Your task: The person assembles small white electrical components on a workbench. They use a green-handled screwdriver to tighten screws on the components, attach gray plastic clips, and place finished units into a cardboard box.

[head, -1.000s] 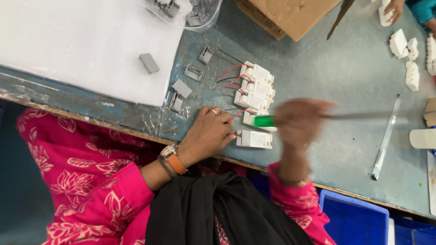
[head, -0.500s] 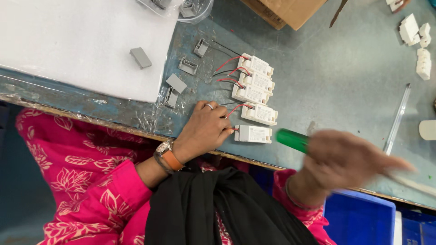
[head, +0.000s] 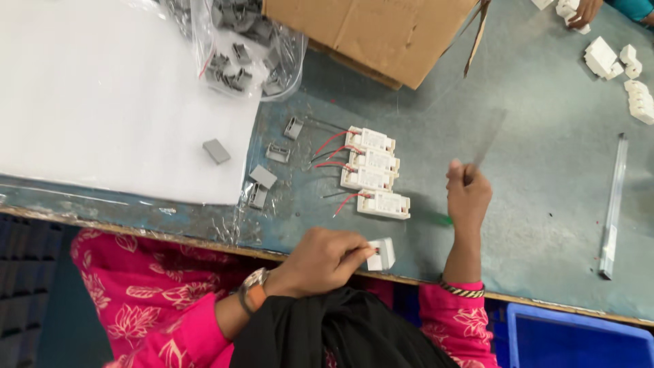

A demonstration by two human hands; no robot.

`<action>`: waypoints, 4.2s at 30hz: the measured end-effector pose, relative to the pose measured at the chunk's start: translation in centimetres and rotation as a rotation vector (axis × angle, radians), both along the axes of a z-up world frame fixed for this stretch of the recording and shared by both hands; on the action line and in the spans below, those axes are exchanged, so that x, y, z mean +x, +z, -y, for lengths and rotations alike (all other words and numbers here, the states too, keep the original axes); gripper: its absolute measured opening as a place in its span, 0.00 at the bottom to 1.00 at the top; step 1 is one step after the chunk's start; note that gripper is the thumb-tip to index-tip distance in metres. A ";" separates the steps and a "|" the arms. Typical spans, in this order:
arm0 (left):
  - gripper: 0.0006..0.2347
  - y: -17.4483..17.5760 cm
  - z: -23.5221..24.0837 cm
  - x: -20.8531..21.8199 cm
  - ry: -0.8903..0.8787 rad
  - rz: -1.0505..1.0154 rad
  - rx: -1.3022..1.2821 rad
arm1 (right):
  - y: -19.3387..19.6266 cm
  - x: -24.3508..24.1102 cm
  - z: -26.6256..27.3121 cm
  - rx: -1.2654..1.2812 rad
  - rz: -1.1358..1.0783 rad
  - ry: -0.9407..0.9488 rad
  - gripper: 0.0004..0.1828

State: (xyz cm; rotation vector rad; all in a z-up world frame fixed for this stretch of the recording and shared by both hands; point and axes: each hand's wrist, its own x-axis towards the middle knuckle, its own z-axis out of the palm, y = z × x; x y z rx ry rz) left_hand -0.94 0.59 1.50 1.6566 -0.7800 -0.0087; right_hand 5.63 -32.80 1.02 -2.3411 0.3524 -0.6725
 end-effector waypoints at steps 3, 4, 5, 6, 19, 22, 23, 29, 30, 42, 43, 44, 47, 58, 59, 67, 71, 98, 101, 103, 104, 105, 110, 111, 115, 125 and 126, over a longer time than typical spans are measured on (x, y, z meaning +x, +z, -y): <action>0.09 1.6 2.4 2.5 -0.159 -0.446 -0.296 | -2.0 -0.2 1.6 -0.453 -0.330 -0.086 0.15; 0.09 2.5 3.2 4.2 -0.203 -0.580 -0.397 | -2.4 -0.3 1.9 -0.462 -0.263 -0.032 0.16; 0.10 3.8 4.3 6.1 -0.176 -0.526 -0.474 | -2.8 -0.5 2.0 -0.469 -0.202 0.014 0.17; 0.11 5.5 5.2 8.7 -0.149 -0.471 -0.550 | -3.1 -0.6 1.9 -0.476 -0.141 0.059 0.18; 0.10 4.0 -5.7 17.3 0.596 0.396 0.042 | -1.8 -1.6 1.1 -0.322 -0.311 0.015 0.15; 0.08 1.6 -12.0 13.1 0.975 0.212 0.364 | -2.5 -0.9 1.4 -0.398 -0.244 0.071 0.14; 0.09 1.4 -13.5 12.0 1.059 0.162 0.486 | -2.9 -0.9 1.5 -0.466 -0.186 0.093 0.13; 0.17 -1.1 -14.7 9.4 1.008 0.049 0.677 | -3.1 -1.7 2.5 -0.470 -0.066 0.141 0.10; 0.17 -1.6 -14.8 9.1 1.005 0.077 0.672 | -2.9 -1.8 1.8 -0.462 -0.017 0.137 0.09; 0.16 2.7 -2.2 3.2 0.262 -0.135 0.113 | 1.6 -7.9 -12.6 -0.235 0.126 0.760 0.27; 0.17 2.6 -1.0 2.8 0.232 -0.091 0.070 | 1.8 -8.3 -13.2 -0.205 0.083 0.757 0.27; 0.18 2.5 0.0 2.6 0.202 -0.046 0.027 | 2.1 -8.4 -13.5 -0.176 0.040 0.753 0.28; 0.20 1.7 1.7 3.4 0.114 -0.043 -0.083 | 3.2 -7.7 -12.7 -0.180 0.073 0.686 0.29; 0.07 -4.9 1.8 5.3 0.389 0.290 0.389 | 2.5 -2.8 -11.0 -0.323 -0.169 0.710 0.30; 0.07 -5.2 1.8 5.2 0.369 0.286 0.404 | 2.7 -3.0 -11.1 -0.371 -0.201 0.697 0.30; 0.06 -5.4 1.4 4.8 0.349 0.311 0.411 | 4.3 -3.1 -11.7 -0.431 -0.238 0.733 0.28; 0.06 -5.4 1.3 4.6 0.361 0.305 0.397 | 5.3 -2.7 -12.4 -0.495 -0.315 0.698 0.26; 0.24 -14.0 3.6 7.4 -0.065 0.553 0.745 | 4.1 -1.6 -11.8 -0.813 -0.302 0.858 0.09; 0.22 -17.0 3.8 8.7 0.006 0.615 0.736 | 3.1 -0.9 -11.5 -0.806 -0.296 0.951 0.12; 0.21 -18.8 3.9 9.6 0.054 0.673 0.722 | 2.6 -0.2 -11.3 -0.706 -0.312 1.016 0.12; 0.20 -19.6 4.1 9.8 0.070 0.696 0.713 | 2.5 0.0 -11.0 -0.657 -0.322 1.048 0.13; 0.20 -20.4 4.2 10.0 0.089 0.713 0.712 | 2.4 0.3 -10.8 -0.649 -0.322 1.054 0.13; 0.17 -22.7 3.1 9.1 0.154 0.777 0.692 | 1.4 0.1 -10.3 -0.647 -0.325 1.052 0.12; 0.17 -22.8 3.1 8.9 0.171 0.783 0.683 | 1.3 -0.2 -10.2 -0.649 -0.316 1.048 0.12; 0.15 -21.2 3.5 8.2 0.237 0.825 0.628 | 0.9 -1.6 -10.7 -0.679 -0.353 0.993 0.14; 0.16 -10.7 3.2 6.4 0.161 0.369 0.491 | 1.6 -4.4 -10.9 -0.578 -0.244 0.725 0.28; 0.17 -9.9 3.2 6.5 0.172 0.350 0.490 | 2.3 -3.8 -10.0 -0.449 -0.321 0.748 0.30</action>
